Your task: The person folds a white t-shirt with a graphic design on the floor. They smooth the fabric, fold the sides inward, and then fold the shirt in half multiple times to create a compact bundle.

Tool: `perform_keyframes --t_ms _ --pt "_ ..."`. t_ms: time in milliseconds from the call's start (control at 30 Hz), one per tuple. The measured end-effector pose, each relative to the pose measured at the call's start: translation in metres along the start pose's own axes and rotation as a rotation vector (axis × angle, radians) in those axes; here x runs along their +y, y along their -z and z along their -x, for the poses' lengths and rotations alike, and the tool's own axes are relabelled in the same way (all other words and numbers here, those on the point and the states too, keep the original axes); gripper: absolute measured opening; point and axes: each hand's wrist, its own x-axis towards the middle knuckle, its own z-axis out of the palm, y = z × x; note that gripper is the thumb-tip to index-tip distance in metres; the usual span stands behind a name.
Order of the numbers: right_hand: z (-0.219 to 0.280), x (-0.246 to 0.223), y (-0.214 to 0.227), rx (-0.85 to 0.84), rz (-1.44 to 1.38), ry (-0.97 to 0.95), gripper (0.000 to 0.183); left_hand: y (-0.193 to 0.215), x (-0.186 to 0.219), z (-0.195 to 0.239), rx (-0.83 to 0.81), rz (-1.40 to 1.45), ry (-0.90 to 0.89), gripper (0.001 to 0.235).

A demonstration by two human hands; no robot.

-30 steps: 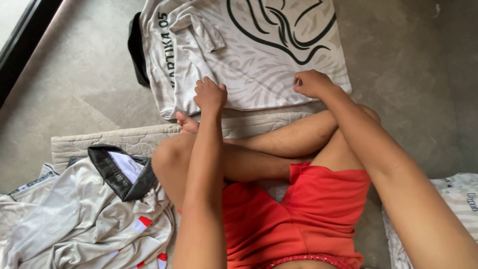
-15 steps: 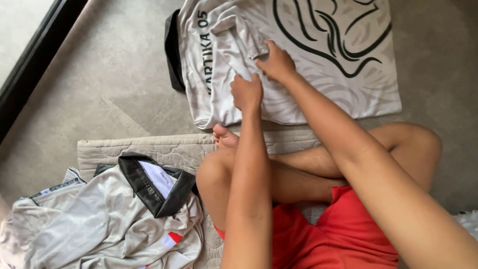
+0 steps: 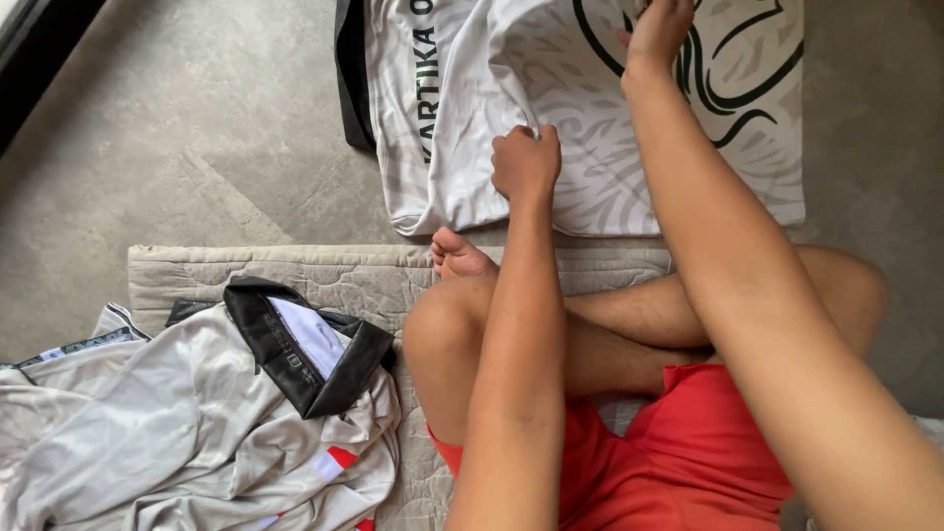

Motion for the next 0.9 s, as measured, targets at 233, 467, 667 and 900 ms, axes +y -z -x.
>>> perform_keyframes --t_ms 233,467,667,900 --pt "-0.008 0.041 0.02 0.226 -0.045 0.023 0.029 -0.003 -0.005 0.0 0.147 0.165 -0.045 0.046" --pt "0.044 -0.03 -0.041 0.136 0.104 -0.326 0.013 -0.007 -0.003 -0.014 0.141 0.308 -0.058 0.053" --pt "0.024 -0.005 -0.082 -0.088 0.102 -0.687 0.05 -0.01 0.0 -0.027 0.156 0.304 -0.135 0.05" --pt "-0.049 0.031 -0.078 0.22 -0.547 -0.424 0.014 0.014 0.019 -0.007 -0.027 0.237 0.124 0.053"
